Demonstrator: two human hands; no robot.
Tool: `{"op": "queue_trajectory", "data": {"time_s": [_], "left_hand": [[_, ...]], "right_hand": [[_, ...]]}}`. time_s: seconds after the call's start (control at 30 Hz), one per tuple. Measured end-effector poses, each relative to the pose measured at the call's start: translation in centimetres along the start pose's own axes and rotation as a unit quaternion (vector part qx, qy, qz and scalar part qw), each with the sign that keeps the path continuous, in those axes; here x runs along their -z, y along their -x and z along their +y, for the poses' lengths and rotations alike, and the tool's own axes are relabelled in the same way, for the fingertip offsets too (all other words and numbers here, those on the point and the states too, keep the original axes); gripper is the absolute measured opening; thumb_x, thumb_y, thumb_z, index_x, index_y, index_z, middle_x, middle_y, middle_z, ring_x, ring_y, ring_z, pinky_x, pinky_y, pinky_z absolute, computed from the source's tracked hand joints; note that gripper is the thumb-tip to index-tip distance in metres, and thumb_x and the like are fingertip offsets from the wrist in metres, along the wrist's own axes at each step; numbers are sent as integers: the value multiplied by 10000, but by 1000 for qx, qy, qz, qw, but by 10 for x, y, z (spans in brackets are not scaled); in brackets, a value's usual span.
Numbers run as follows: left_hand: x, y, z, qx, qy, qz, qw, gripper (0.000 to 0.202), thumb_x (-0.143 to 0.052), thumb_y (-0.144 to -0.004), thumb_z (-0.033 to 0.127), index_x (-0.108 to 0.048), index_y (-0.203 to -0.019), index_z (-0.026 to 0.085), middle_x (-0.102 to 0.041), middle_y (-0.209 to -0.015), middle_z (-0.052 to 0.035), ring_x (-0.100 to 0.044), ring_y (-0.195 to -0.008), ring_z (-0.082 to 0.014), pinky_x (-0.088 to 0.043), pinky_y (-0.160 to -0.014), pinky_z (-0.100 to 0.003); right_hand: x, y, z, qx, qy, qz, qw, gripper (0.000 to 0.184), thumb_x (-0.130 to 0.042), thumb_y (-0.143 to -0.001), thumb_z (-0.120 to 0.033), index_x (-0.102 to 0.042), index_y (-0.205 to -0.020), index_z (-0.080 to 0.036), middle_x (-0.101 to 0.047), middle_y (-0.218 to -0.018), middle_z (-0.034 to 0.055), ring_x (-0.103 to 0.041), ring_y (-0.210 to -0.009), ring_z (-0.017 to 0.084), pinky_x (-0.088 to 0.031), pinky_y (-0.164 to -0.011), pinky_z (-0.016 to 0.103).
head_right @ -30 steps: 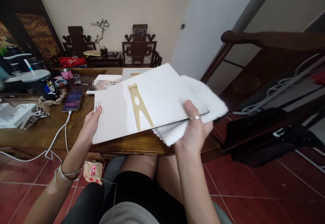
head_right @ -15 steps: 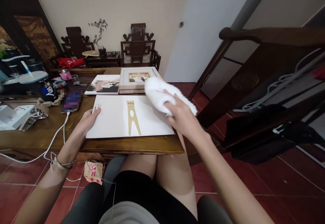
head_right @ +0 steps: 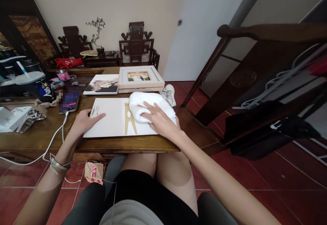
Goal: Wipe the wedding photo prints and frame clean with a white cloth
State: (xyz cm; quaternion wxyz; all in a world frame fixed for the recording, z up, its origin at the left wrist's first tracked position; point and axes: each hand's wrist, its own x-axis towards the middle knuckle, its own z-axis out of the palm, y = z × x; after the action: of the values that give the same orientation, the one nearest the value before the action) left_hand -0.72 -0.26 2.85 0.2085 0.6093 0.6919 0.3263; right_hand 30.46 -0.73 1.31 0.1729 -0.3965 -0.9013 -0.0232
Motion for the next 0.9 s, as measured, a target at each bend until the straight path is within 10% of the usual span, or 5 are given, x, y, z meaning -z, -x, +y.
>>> {"op": "queue_trajectory", "data": {"time_s": [0.43,0.67,0.9], "left_hand": [[-15,35,16,-67,-325,64,941,400,-484,-930,458,-679,-970,111,-696,-939,-184,-603,-1015,-352,-513,-769,-400],[-28,34,8,-127,-303,5,945,601,-405,-963,440,-455,-1370,0,-412,-1448,-280,-357,-1362,-404,-358,-1087,-476],[-29,16,-4,-179,-244,-65,951,585,-334,-972,416,-399,-1412,37,-310,-1539,-228,-192,-1464,-351,-237,-1172,-475]], "right_hand": [[-15,-2,2,3,-21,18,1000,606,-401,-605,118,-659,-1073,-168,-481,-1462,131,-309,-1418,322,-288,-1127,618],[-13,-4,-1,-11,-23,17,1000,601,-400,-601,115,-677,-1060,-156,-488,-1454,142,-341,-1406,319,-278,-1132,613],[-16,-5,-1,-14,-15,26,999,613,-401,-609,120,-666,-1084,-161,-485,-1459,128,-323,-1416,318,-292,-1122,612]]}}
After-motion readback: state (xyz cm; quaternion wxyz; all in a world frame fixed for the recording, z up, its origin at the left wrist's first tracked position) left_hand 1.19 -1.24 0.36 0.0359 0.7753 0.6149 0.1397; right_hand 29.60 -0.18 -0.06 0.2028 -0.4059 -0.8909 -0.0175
